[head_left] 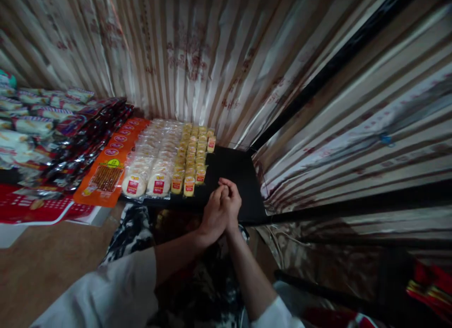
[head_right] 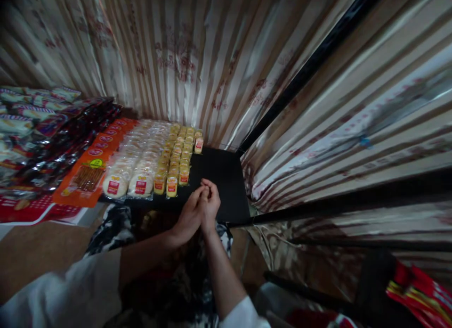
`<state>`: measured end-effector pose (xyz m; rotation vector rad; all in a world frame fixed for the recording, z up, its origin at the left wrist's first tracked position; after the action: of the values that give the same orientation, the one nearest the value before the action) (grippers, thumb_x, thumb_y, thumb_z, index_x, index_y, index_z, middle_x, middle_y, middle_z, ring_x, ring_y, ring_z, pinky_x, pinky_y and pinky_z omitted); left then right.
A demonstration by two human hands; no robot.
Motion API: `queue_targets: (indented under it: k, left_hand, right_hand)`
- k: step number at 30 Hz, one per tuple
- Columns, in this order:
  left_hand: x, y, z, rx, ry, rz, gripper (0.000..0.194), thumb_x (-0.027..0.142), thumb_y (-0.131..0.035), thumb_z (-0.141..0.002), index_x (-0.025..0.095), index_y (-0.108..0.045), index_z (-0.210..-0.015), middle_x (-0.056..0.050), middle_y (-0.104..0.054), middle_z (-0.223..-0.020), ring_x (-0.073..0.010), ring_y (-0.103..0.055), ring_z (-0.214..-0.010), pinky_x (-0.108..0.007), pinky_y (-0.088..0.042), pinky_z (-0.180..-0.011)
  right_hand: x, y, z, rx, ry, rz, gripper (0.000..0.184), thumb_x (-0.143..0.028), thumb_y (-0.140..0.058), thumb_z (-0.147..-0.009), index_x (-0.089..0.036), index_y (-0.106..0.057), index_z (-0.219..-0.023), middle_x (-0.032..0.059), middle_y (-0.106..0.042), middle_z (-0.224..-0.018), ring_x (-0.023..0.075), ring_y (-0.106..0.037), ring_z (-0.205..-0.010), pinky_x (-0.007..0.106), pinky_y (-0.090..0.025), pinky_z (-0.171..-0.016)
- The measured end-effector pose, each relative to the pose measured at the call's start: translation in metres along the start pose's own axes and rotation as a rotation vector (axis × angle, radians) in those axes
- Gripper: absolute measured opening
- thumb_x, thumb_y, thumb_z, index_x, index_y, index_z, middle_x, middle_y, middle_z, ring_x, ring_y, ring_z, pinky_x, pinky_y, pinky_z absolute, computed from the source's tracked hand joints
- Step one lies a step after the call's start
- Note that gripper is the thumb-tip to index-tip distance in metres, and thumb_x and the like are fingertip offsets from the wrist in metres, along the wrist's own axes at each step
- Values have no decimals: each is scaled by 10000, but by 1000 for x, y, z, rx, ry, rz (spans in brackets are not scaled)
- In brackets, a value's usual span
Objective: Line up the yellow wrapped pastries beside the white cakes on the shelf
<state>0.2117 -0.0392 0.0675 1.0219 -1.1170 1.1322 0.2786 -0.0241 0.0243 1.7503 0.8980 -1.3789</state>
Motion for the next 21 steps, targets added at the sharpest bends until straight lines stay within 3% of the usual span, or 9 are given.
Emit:
queue_targets:
  k: [2, 4, 7, 10, 15, 18, 21]
  left_hand:
    - [-17, 22, 38, -49, -44, -11, 345, 307, -416, -885, 188, -562, -1173, -86, -585, -1227, -191, -525, -1157, -323, -376, -1033]
    - [-38, 42, 64, -100, -12, -53, 350, 298, -416, -872, 169, -568, -1159, -88, -607, -1190, -181, -547, -1119, -307, -396, -1011]
    - [-73, 66, 82, -187, 117, -269, 361, 224, -330, -876, 156, -606, -1098, -94, -622, -1174, -176, -553, -1116, -296, -377, -1023]
    - [-98, 80, 86, -286, 211, -539, 301, 189, -397, -838, 192, -644, -1012, -72, -632, -1153, -184, -566, -1102, -284, -383, -1000]
    - [-116, 76, 87, -362, 257, -643, 285, 168, -410, -826, 171, -661, -960, -117, -668, -1065, -233, -616, -1005, -324, -434, -898]
    - [-122, 66, 85, -360, 243, -548, 306, 151, -394, -825, 160, -660, -977, -126, -676, -1058, -234, -624, -990, -317, -443, -871]
    - [-130, 61, 82, -361, 252, -504, 279, 157, -419, -813, 153, -665, -945, -132, -689, -1024, -244, -633, -962, -323, -446, -854]
  right_hand:
    - [2, 10, 39, -32, -12, 81, 256, -317, -476, -824, -180, -619, -987, 68, -653, -996, 184, -606, -925, 320, -476, -831]
    - [9, 18, 72, -145, 0, 217, 249, -278, -422, -843, -186, -640, -920, 66, -666, -916, 184, -613, -880, 317, -487, -803]
    - [23, 24, 100, -436, 24, 563, 287, -171, -414, -819, -182, -652, -979, 95, -675, -974, 199, -608, -929, 327, -474, -847]
    - [30, 23, 105, -683, 37, 897, 310, -119, -444, -806, -160, -660, -1026, 140, -658, -1068, 237, -570, -1057, 345, -437, -922]
    - [35, 9, 95, -913, -153, 1321, 329, -91, -492, -792, -142, -662, -1069, 172, -678, -1036, 269, -623, -1005, 347, -459, -859]
    - [39, -1, 94, -934, -222, 1414, 303, -85, -512, -781, -92, -675, -1036, 212, -686, -979, 296, -651, -953, 355, -481, -780]
    - [38, -5, 98, -925, -182, 1409, 295, -110, -529, -787, -101, -673, -1044, 212, -664, -1061, 290, -594, -1080, 350, -449, -868]
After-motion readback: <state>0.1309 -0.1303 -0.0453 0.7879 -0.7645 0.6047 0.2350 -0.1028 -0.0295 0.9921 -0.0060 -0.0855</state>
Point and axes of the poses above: each hand's wrist, its own z-axis away from the middle knuckle, its own y-axis out of the back of the hand, x = y × z, the point moved 1 cm from there along -z, towards the middle knuckle
